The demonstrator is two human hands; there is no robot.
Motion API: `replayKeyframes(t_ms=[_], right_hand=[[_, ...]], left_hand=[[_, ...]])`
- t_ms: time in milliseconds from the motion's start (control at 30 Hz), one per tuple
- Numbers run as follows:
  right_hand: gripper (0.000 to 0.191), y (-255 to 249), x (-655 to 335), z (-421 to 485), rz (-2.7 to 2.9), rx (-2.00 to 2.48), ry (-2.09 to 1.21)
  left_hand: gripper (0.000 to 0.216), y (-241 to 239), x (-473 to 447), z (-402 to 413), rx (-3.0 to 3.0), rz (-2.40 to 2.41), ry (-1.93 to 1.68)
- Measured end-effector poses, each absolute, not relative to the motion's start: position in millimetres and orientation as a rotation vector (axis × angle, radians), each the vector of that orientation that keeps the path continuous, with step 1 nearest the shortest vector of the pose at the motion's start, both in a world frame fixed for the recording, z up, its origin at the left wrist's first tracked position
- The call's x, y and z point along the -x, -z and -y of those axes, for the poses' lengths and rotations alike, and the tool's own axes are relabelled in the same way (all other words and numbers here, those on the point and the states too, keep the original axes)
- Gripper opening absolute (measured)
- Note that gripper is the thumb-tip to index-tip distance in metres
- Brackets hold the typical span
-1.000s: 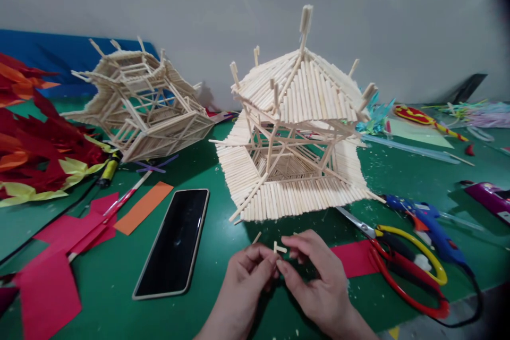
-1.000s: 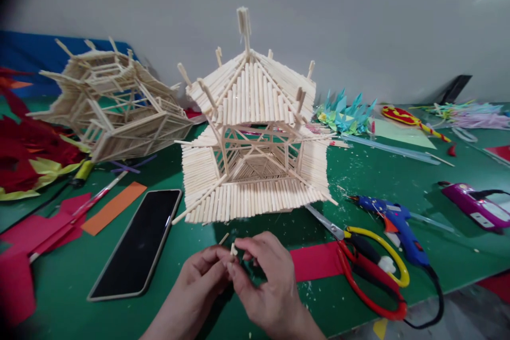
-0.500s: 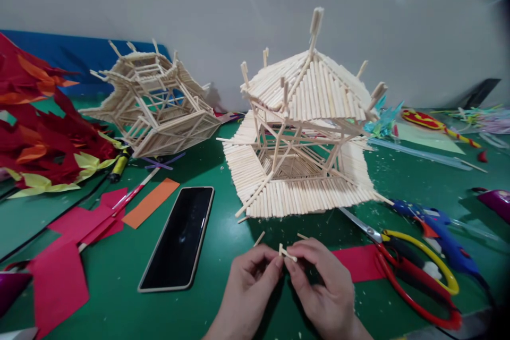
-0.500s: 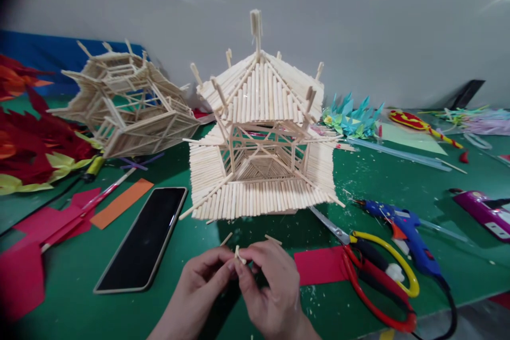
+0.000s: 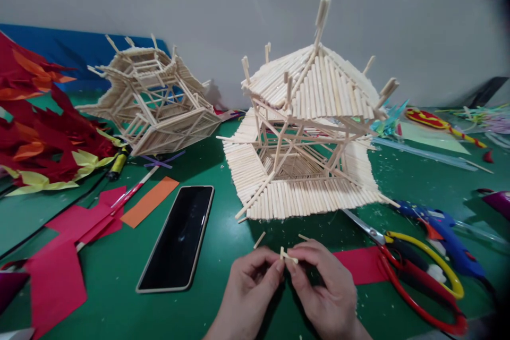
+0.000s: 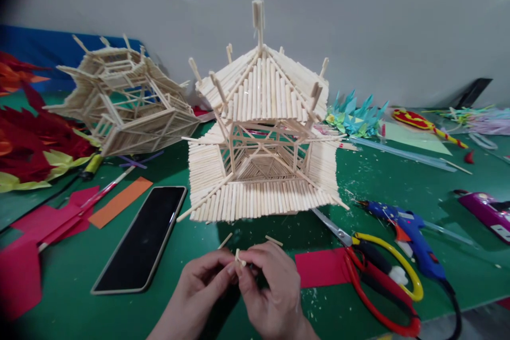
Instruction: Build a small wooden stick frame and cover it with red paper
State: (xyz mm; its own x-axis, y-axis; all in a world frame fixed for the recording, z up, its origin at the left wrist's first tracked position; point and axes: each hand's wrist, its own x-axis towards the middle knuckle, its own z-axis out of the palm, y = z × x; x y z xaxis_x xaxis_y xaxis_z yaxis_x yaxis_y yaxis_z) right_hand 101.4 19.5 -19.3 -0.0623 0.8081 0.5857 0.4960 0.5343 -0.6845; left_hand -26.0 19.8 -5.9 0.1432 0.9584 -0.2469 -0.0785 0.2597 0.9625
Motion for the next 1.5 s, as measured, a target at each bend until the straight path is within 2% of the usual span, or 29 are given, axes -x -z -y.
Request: replayKeyframes(t_ms=[133,300,433,567,867,1033,1333,1500], right_hand=[[0.018,19,-103,-19,1.711,1.095,-0.418],[0.042,21,-108,-14,1.584,1.127,-0.518],[0.028,20,-117,-6,1.432,1.225,-0.477],[0.016,20,-146,4,1.341,1.419,-0.263],[0.031,25,-254,23,1.240,1.823,0.059],[0.029,20,-291,23,1.357,1.949,0.224],[0.020,20,-311,0,1.616,2.020,0.124],[0.025,23,-334,-18,1.566,2.186,0.213]], left_hand=[[0.013,5,25,-19,-0.967,-1.148,-0.968],[0.016,10,26,-20,-0.741,-1.084,-0.971],[0.012,14,28,-20,-0.559,-0.923,-0.967],[0.011,13,28,-20,-0.512,-0.863,-0.950],[0.011,7,27,-22,-0.578,-0.824,-0.929],[0.010,3,26,-22,-0.600,-0.812,-0.931],[0.010,3,26,-22,-0.612,-0.810,-0.925],[0.011,5,27,-22,-0.604,-0.812,-0.929]])
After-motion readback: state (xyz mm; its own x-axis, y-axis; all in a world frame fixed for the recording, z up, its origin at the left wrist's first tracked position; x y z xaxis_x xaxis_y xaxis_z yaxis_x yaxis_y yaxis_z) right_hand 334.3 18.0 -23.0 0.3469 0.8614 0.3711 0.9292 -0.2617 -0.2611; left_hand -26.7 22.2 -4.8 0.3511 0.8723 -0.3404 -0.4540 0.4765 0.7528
